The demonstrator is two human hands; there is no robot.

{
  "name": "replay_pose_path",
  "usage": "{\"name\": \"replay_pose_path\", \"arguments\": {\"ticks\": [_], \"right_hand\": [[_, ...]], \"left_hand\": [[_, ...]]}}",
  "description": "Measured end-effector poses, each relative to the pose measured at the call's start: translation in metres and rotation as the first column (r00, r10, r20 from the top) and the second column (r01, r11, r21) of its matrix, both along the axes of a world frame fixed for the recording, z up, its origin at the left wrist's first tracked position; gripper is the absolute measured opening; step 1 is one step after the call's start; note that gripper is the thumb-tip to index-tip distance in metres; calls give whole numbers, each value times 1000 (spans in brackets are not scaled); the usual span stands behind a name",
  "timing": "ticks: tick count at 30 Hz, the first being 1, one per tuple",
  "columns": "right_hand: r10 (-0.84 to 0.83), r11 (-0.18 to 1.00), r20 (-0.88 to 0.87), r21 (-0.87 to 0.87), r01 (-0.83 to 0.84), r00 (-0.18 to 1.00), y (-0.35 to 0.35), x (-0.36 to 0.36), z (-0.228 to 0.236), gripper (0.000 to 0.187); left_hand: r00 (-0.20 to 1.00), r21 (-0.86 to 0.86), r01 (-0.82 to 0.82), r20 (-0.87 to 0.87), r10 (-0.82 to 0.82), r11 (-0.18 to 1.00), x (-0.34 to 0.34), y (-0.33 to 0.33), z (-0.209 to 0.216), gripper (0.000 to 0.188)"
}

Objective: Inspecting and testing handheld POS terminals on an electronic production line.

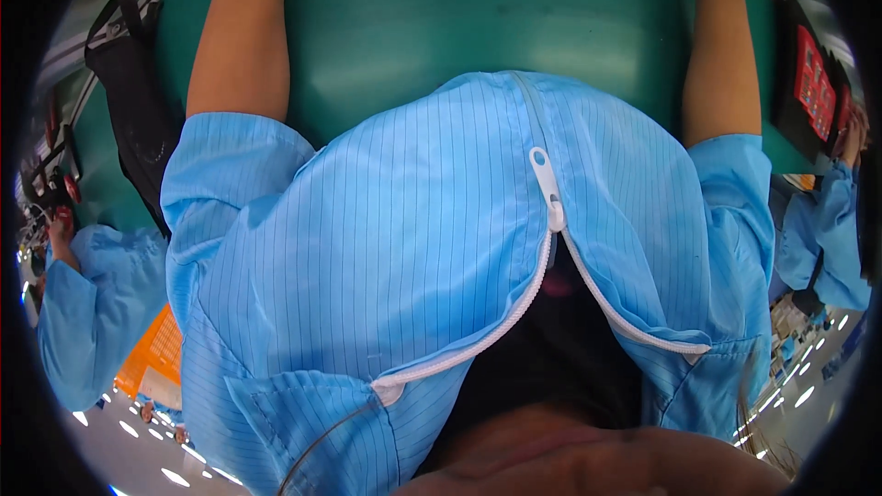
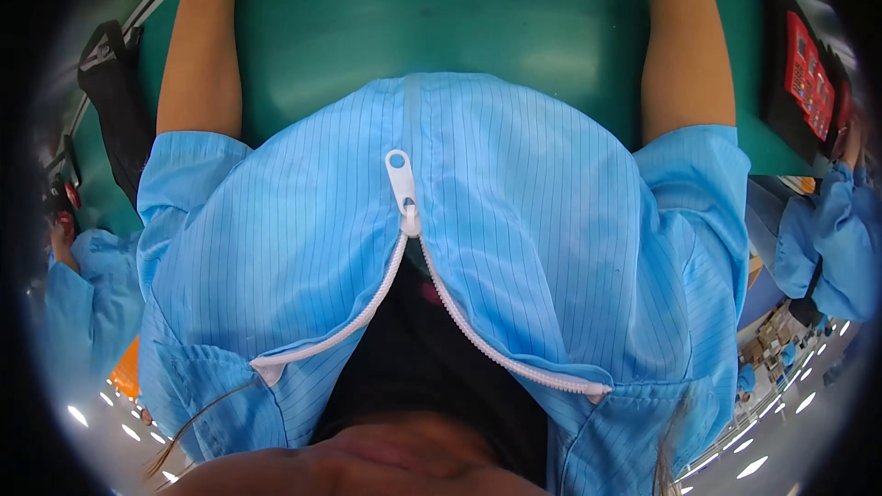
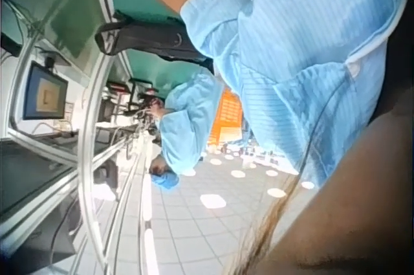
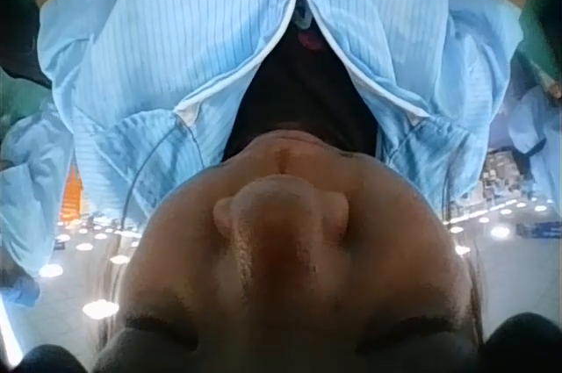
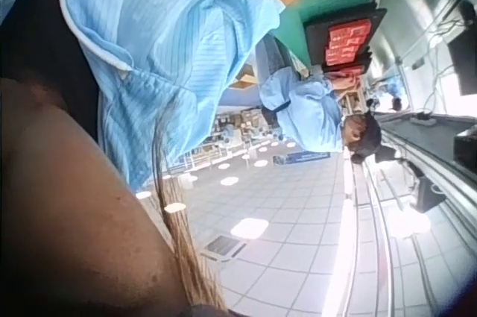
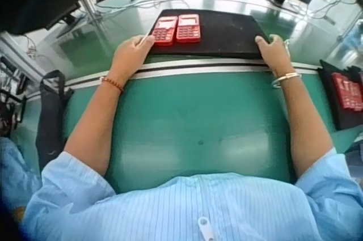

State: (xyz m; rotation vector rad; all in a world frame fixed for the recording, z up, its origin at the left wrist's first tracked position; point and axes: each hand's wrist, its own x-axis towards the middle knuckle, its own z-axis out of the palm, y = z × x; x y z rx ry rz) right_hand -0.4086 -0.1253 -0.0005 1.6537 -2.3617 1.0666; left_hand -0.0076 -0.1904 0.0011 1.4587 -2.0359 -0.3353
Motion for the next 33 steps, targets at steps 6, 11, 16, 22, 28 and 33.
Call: {"name": "replay_pose_path", "arguments": {"ticks": [6, 11, 16, 22, 28, 33], "right_hand": [[297, 911, 340, 181, -372, 892, 66, -32, -16, 52], [206, 750, 203, 596, -287, 957, 139, -32, 34, 60], [522, 813, -547, 550, -189, 654, 126, -15, 56, 59], [834, 552, -135, 231, -801, 536, 120, 151, 44, 103], [821, 569, -159, 163, -806, 548, 110, 172, 12, 111], [749, 657, -250, 152, -739, 614, 120, 170, 26, 121]], "left_hand": [[975, 85, -2, -220, 21, 996, 32, 51, 2, 48], [894, 433, 404, -1, -448, 806, 53, 132, 56, 53], [869, 483, 393, 83, -488, 783, 71, 148, 75, 62], [874, 420, 327, 207, -440, 847, 52, 153, 42, 86], [867, 447, 318, 220, -447, 836, 34, 154, 44, 82], [891, 407, 346, 138, -432, 845, 38, 157, 41, 86]]}}
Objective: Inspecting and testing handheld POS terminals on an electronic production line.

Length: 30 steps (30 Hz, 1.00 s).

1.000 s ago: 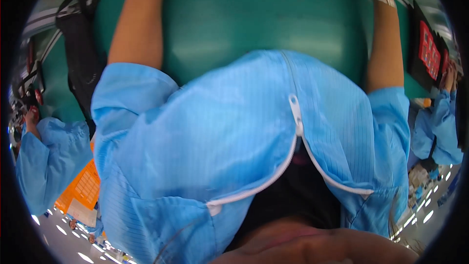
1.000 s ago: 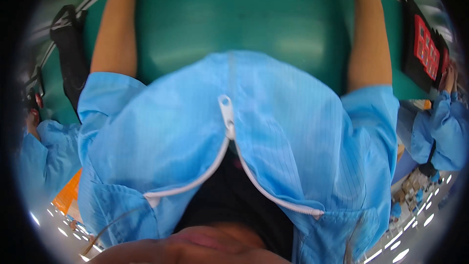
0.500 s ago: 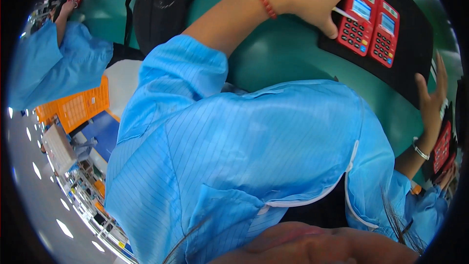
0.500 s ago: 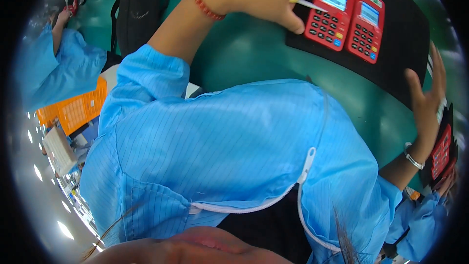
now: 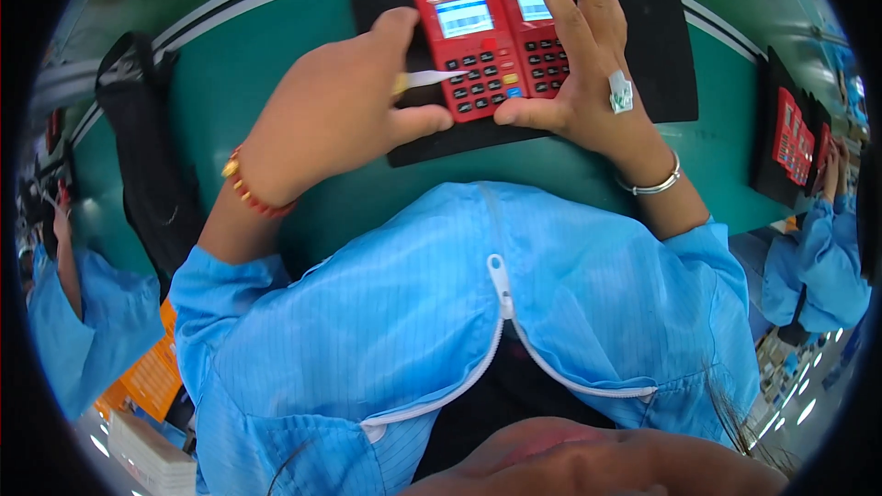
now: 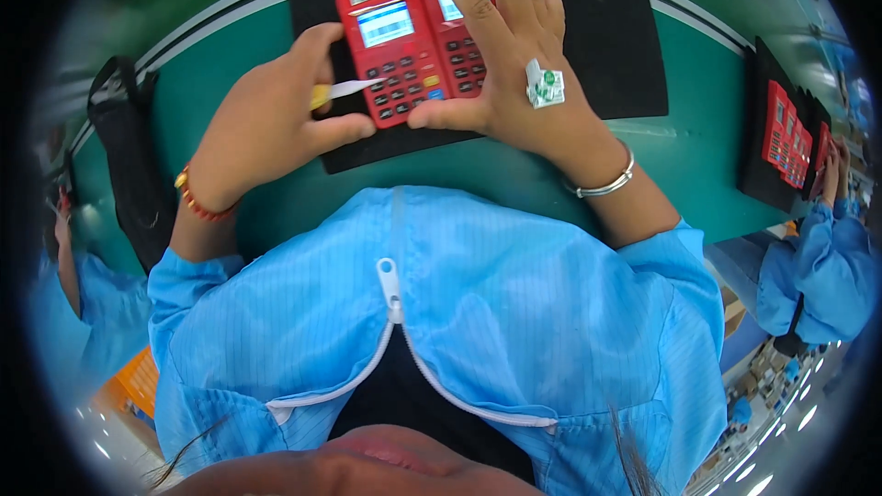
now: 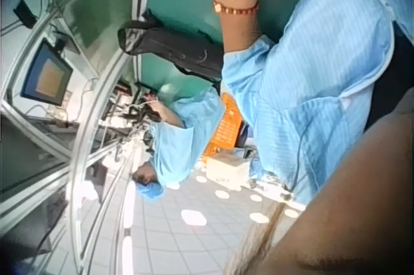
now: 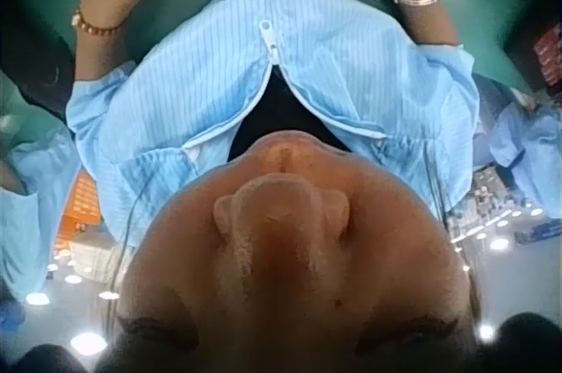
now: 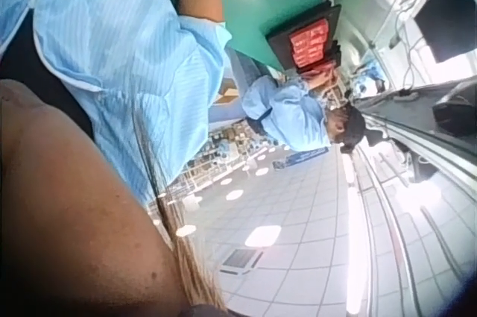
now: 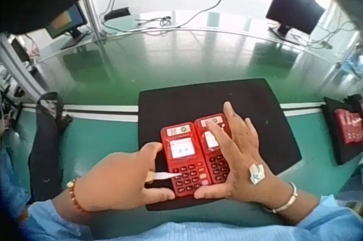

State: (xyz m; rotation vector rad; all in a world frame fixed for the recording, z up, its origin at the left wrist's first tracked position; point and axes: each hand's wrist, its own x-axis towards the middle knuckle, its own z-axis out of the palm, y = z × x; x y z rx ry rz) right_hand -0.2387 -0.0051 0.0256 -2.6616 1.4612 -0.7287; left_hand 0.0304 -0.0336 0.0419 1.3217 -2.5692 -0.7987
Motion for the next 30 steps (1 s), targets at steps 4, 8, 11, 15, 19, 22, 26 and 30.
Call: {"name": "replay_pose_path", "arguments": {"ticks": [4, 8, 11, 15, 19, 22, 26, 30], "right_hand": [[-97, 995, 246, 13, 97, 965, 18, -6, 5, 109], [-115, 993, 256, 65, 101, 960, 25, -16, -5, 103], [-84, 996, 98, 11, 84, 992, 20, -14, 6, 99], [327, 771, 165, -615, -162, 931, -52, -30, -67, 87], [536, 495, 11, -814, -304, 844, -72, -37, -75, 81], [223, 965, -55, 150, -213, 973, -2, -27, -10, 100], [119, 992, -115, 44, -115, 986, 8, -26, -13, 73], [89, 992, -179, 101, -72, 980, 11, -25, -7, 73]], "left_hand": [[993, -10, -86, -84, 85, 996, 15, -14, 7, 85], [986, -21, -49, -160, 46, 999, 7, -18, -4, 107], [986, 86, -44, -157, 57, 995, 0, -14, -8, 111], [972, 131, 7, -235, 24, 991, -10, -17, -13, 111], [965, 163, 45, -263, -1, 986, -8, -17, -14, 109], [971, 172, 15, -239, 26, 985, 1, -12, -15, 106], [969, 162, 37, -246, 4, 986, -5, -18, -13, 105], [935, 196, 151, -345, -76, 969, 1, -27, -7, 82]]}}
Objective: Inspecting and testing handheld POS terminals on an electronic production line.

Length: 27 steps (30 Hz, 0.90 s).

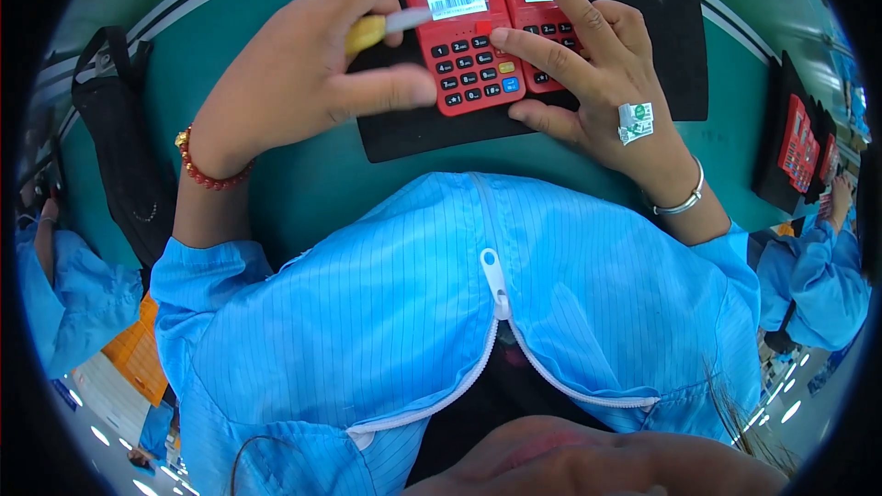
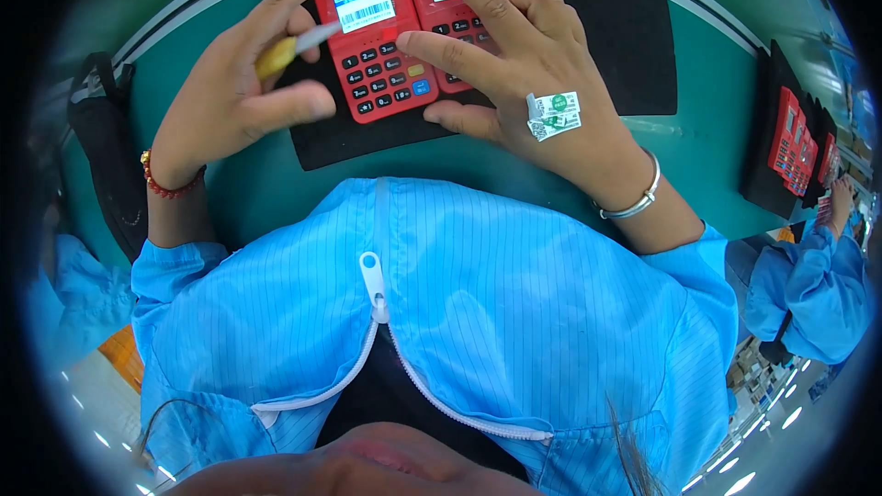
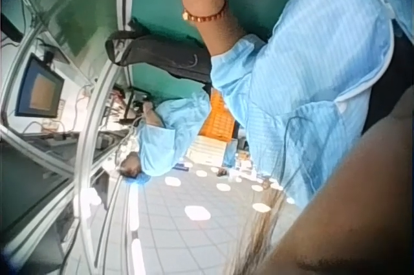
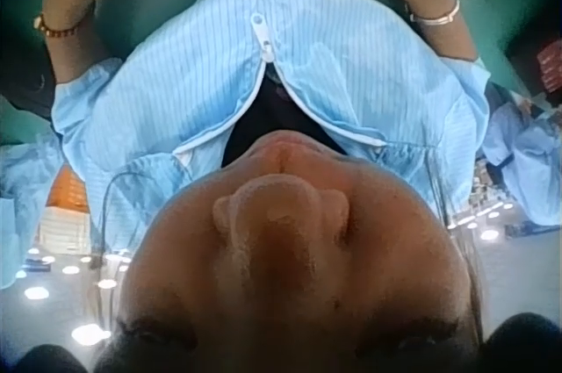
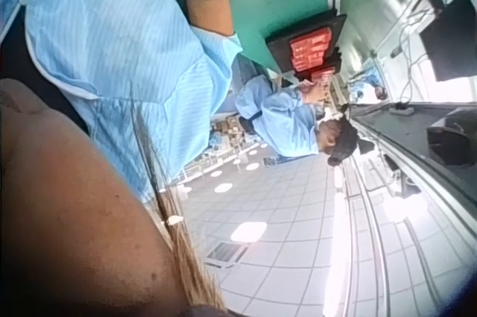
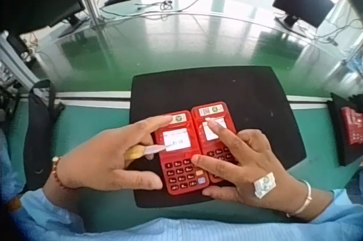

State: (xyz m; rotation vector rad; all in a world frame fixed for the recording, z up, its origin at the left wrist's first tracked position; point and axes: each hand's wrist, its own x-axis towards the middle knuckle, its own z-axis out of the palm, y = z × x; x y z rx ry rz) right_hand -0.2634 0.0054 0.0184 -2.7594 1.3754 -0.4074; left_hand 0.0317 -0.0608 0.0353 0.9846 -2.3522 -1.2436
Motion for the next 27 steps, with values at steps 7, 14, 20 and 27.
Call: {"name": "replay_pose_path", "arguments": {"ticks": [7, 14, 20, 27], "right_hand": [[21, 1000, -9, 1, -21, 1000, -1, -5, -2, 76], [22, 1000, -14, 12, -22, 1000, 4, -9, -4, 92], [29, 1000, -40, -1, -29, 999, 9, -13, -12, 94], [32, 999, -38, -13, -32, 999, 5, -10, 7, 88]], "left_hand": [[946, -440, 180, 323, -31, 880, 4, -33, 36, 30], [686, -319, 271, 726, 51, 908, -49, -31, 85, 24], [605, -410, 465, 794, 56, 785, -56, -24, 75, 20], [935, -659, 243, 355, 10, 712, -14, -41, 34, 28]]}}
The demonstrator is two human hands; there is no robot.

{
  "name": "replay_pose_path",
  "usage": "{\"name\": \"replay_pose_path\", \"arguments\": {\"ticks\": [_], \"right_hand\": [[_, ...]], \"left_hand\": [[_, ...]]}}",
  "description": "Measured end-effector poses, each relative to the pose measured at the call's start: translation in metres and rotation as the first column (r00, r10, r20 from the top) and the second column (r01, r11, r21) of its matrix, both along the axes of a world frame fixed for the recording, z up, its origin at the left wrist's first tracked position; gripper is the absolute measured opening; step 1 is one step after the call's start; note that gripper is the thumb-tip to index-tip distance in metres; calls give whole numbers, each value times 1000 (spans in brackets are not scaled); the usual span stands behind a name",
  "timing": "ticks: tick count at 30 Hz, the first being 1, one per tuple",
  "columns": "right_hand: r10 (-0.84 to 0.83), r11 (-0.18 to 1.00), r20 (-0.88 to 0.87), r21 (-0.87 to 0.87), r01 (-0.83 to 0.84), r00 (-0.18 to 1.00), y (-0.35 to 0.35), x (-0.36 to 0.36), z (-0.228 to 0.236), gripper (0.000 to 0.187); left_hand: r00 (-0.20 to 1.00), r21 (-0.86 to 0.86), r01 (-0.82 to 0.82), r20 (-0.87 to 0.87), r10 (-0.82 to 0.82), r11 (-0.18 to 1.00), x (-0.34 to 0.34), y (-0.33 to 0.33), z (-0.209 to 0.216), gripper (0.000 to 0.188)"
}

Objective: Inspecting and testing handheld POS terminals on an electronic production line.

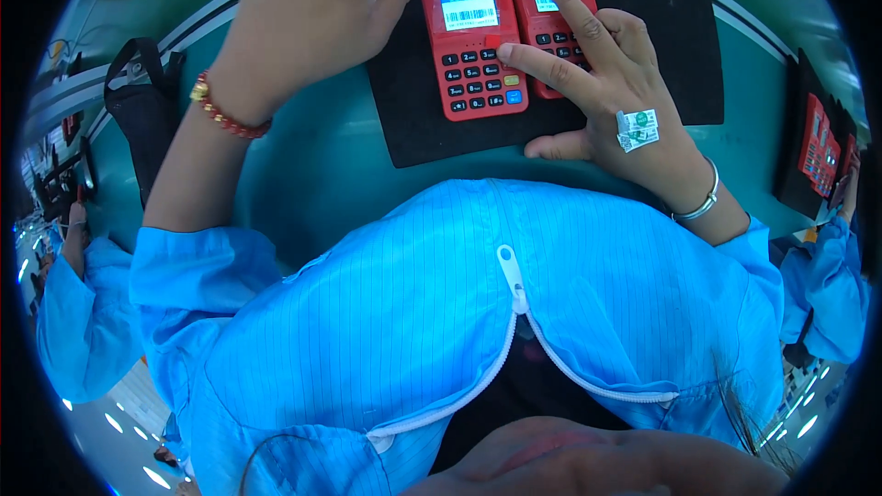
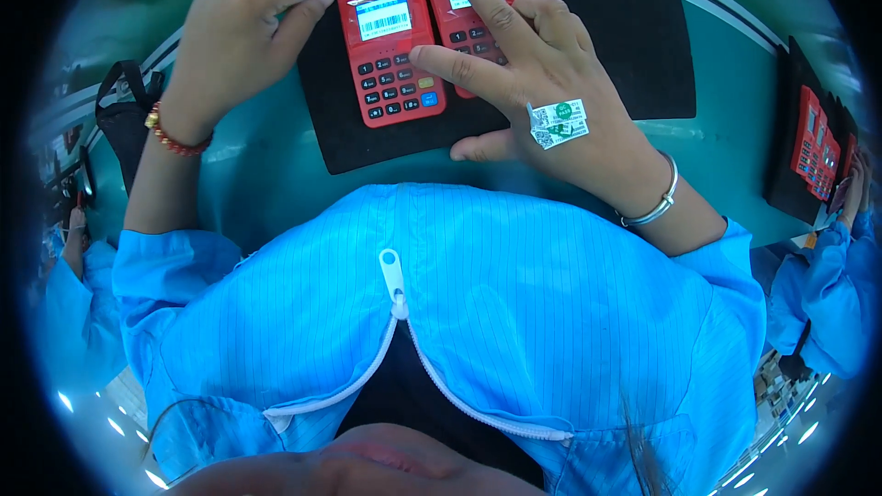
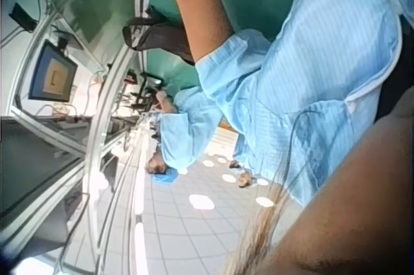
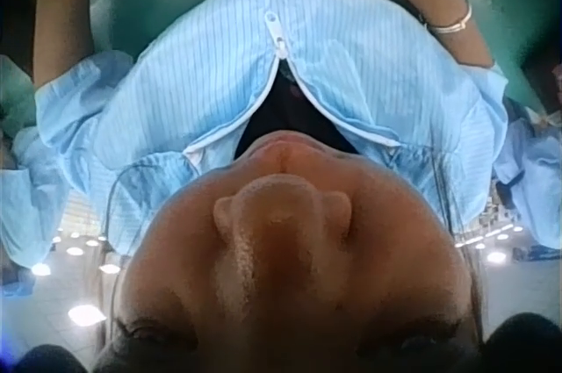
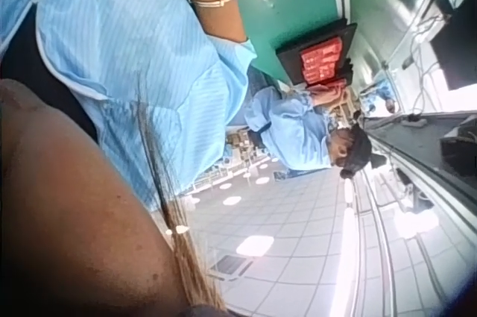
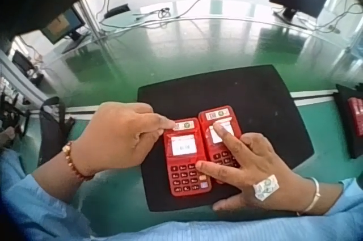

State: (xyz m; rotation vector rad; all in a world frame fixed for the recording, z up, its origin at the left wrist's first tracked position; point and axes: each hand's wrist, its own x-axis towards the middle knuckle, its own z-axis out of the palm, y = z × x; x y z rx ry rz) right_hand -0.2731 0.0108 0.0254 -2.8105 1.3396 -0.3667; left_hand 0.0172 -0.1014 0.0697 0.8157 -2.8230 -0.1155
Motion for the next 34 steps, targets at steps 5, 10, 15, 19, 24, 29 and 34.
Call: {"name": "replay_pose_path", "arguments": {"ticks": [5, 10, 15, 19, 24, 29, 34], "right_hand": [[-18, 999, -33, 29, 19, 999, -4, 3, -7, 87], [-44, 999, -67, 12, 45, 997, 3, 3, -6, 88], [-117, 979, 26, -162, 119, 993, 33, 0, -18, 76], [-180, 983, 55, -31, 182, 982, 53, 13, -13, 72], [-222, 975, 70, 24, 221, 973, 57, 16, -23, 67], [-156, 987, 203, -5, 160, 967, 47, 11, -21, 58], [-238, 968, 392, 26, 248, 889, -11, 30, 19, 88]], "left_hand": [[981, 119, -143, -113, 157, 983, -6, 5, -38, 32], [598, 167, 277, -801, -34, 946, -23, -14, -63, 29], [909, 521, -9, -352, 225, 853, -3, -5, -58, 43], [913, 487, -94, -306, 270, 868, -21, 12, -20, 35], [914, 504, -216, -196, 354, 836, -17, 11, -9, 31], [951, 262, -96, -260, 166, 960, 9, -2, -31, 37], [958, 263, -51, -258, 121, 963, 9, -9, -41, 31]]}}
